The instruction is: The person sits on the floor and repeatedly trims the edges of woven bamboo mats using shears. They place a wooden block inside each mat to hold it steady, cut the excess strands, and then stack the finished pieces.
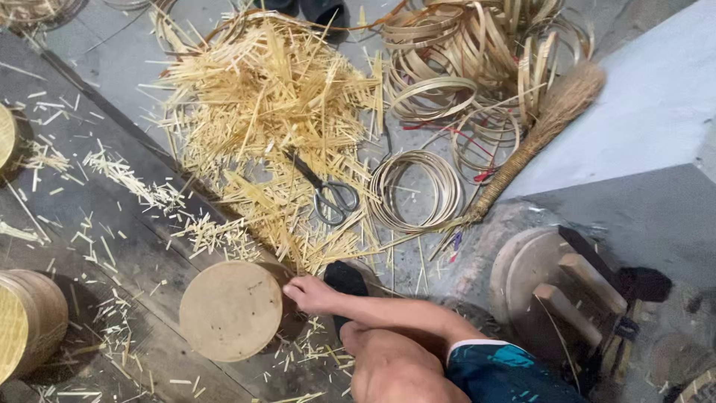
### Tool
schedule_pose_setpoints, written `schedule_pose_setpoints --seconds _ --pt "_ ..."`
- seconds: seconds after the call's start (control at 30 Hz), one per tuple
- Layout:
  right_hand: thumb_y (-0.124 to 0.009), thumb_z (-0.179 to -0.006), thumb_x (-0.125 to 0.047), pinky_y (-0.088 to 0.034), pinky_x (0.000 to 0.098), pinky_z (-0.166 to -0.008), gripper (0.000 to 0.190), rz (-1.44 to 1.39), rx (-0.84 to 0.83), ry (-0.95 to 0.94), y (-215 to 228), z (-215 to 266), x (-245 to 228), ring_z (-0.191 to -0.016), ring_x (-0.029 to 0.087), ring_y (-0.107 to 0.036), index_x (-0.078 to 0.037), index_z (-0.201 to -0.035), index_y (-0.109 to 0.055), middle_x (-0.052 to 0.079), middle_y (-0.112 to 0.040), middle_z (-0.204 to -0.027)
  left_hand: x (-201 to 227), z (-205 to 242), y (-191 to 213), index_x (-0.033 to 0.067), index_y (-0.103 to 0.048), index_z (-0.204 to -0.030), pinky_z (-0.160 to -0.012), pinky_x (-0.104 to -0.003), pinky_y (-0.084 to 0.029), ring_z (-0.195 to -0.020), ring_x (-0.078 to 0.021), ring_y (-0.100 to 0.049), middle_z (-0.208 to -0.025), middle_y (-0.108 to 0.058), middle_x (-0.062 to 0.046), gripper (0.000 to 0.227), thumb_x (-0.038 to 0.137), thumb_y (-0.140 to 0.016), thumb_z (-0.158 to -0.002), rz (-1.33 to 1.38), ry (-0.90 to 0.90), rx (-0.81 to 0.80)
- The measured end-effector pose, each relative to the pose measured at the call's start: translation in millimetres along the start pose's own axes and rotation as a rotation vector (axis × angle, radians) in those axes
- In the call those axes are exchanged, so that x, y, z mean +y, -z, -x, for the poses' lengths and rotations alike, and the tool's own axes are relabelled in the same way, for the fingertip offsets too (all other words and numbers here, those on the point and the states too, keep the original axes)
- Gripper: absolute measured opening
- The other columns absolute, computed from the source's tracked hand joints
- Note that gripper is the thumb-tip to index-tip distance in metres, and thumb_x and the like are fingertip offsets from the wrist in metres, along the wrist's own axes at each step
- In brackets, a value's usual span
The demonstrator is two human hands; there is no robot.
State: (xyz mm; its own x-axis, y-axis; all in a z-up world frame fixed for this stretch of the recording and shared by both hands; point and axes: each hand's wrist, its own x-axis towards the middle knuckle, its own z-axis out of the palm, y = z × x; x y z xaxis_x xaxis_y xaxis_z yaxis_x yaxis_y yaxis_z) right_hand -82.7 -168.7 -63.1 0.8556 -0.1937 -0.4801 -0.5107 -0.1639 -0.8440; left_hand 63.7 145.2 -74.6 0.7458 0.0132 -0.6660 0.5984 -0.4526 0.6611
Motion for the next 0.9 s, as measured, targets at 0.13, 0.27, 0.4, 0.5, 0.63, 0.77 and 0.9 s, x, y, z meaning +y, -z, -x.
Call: schedule_pose_setpoints --seconds 0.13,0.27,0.4,0.5,0.63,0.77,0.9 --pt "-0.063 -0.097 -0.023 -0.055 0.0428 -0.074 0.023 0.073 0.071 0.211 17 43 3 -0.083 0.030 -0.070 -0.002 -0.103 -0.070 0.017 -0.071 -0.089 52 27 -36 -0.0009 -0.052 -0.143 -0.085 -0.036 -0.056 -0.105 -0.0235 -0.068 -0.129 -0.067 -0.014 0.065 0.031 -0.072 -0.090 -0.044 -0.118 0.027" --pt "-0.065 -0.096 -0.025 -0.056 0.0409 -0.073 0.022 0.091 -0.001 0.129 17 42 -7 -0.081 0.029 -0.071 -0.005 -0.101 -0.071 0.015 -0.073 -0.087 61 46 -16 -0.0008 -0.052 -0.143 -0.086 -0.037 -0.056 -0.106 -0.0245 -0.068 -0.129 -0.066 -0.015 0.066 0.032 -0.071 -0.089 -0.117 -0.300 -0.005" --pt "-0.066 -0.095 -0.024 -0.057 0.0396 -0.074 0.021 0.107 0.006 0.119 14 37 -6 -0.082 0.029 -0.073 -0.005 -0.101 -0.072 0.015 -0.073 -0.088 69 58 4 -0.0008 -0.052 -0.143 -0.087 -0.039 -0.056 -0.107 -0.0256 -0.068 -0.129 -0.066 -0.016 0.066 0.032 -0.071 -0.088 -0.170 -0.434 -0.036" --pt "-0.067 -0.094 -0.023 -0.057 0.0402 -0.074 0.020 0.165 -0.014 0.172 17 40 -6 -0.084 0.029 -0.072 -0.005 -0.100 -0.073 0.015 -0.073 -0.088 74 65 11 -0.0007 -0.053 -0.143 -0.088 -0.040 -0.056 -0.108 -0.0264 -0.068 -0.130 -0.066 -0.017 0.067 0.033 -0.070 -0.088 -0.192 -0.483 -0.042" --pt "-0.066 -0.093 -0.022 -0.057 0.0399 -0.074 0.019 0.165 -0.035 0.167 18 42 -10 -0.083 0.029 -0.073 -0.005 -0.101 -0.072 0.014 -0.074 -0.088 100 75 5 -0.0006 -0.053 -0.143 -0.089 -0.042 -0.055 -0.109 -0.0274 -0.068 -0.130 -0.066 -0.017 0.067 0.033 -0.070 -0.087 -0.236 -0.505 -0.031" --pt "-0.067 -0.092 -0.022 -0.057 0.0397 -0.072 0.019 0.155 -0.028 0.170 18 42 -10 -0.081 0.028 -0.073 -0.005 -0.100 -0.072 0.014 -0.074 -0.087 105 79 3 -0.0005 -0.053 -0.143 -0.090 -0.043 -0.055 -0.110 -0.0285 -0.068 -0.130 -0.066 -0.018 0.068 0.034 -0.069 -0.086 -0.285 -0.521 -0.028" --pt "-0.067 -0.092 -0.022 -0.057 0.0395 -0.072 0.019 0.171 -0.040 0.185 21 41 -8 -0.081 0.028 -0.073 -0.005 -0.099 -0.072 0.014 -0.074 -0.087 102 82 11 -0.0004 -0.053 -0.143 -0.091 -0.045 -0.055 -0.111 -0.0295 -0.068 -0.131 -0.065 -0.019 0.069 0.035 -0.069 -0.086 -0.331 -0.540 -0.028"
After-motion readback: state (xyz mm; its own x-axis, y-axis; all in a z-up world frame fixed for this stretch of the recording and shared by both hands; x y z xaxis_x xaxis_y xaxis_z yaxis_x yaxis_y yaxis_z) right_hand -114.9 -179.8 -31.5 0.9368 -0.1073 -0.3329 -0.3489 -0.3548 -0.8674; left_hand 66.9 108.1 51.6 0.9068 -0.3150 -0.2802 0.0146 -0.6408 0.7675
